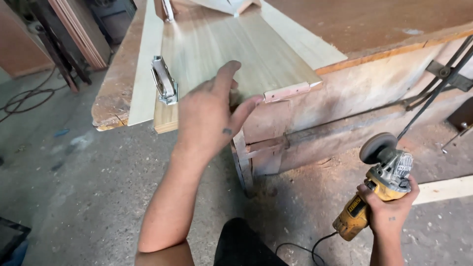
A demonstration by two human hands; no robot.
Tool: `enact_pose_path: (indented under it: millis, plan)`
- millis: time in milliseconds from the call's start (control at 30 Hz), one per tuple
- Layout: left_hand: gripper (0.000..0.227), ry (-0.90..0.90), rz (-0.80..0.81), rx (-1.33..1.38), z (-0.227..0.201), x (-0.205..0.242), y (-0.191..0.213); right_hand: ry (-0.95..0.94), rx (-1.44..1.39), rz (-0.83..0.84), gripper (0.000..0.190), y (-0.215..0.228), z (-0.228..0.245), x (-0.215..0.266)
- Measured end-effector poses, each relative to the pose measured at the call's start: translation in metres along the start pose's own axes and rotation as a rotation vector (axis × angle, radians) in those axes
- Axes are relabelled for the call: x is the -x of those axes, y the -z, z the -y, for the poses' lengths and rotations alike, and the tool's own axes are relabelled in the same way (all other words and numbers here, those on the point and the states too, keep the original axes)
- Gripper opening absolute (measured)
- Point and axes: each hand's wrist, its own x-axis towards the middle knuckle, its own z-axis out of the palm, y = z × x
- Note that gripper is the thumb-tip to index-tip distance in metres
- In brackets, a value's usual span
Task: The person uses an angle grinder with a sanding disc to smooth the edges and corners of a wooden board clamped to a workbench. They hold the board with one hand while operating the tool with the other, moving along the edges and then flipping the board to sand the underside.
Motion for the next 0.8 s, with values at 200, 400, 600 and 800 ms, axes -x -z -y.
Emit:
enact_pose_path:
  millis: [200, 400, 600, 800]
  plan:
    - [0.063, -0.087, -0.117, -0.424, 0.029, 0.032, -0.017, 0.276, -0.012, 0.071, 0.09, -0.016, -0.007, 0.016]
    - [0.027, -0.161, -0.253, -0.5, 0.036, 0.046, 0.007, 0.479, -0.089, 0.245, 0.102, -0.06, 0.031, 0.058]
    - [0.019, -0.075, -0.392, -0.617, 0.048, 0.059, -0.001, 0.617, -0.018, 0.228, 0.105, -0.107, 0.066, 0.077]
    - [0.022, -0.043, -0.467, -0.591, 0.049, 0.059, -0.01, 0.688, -0.006, 0.353, 0.106, -0.132, 0.083, 0.086]
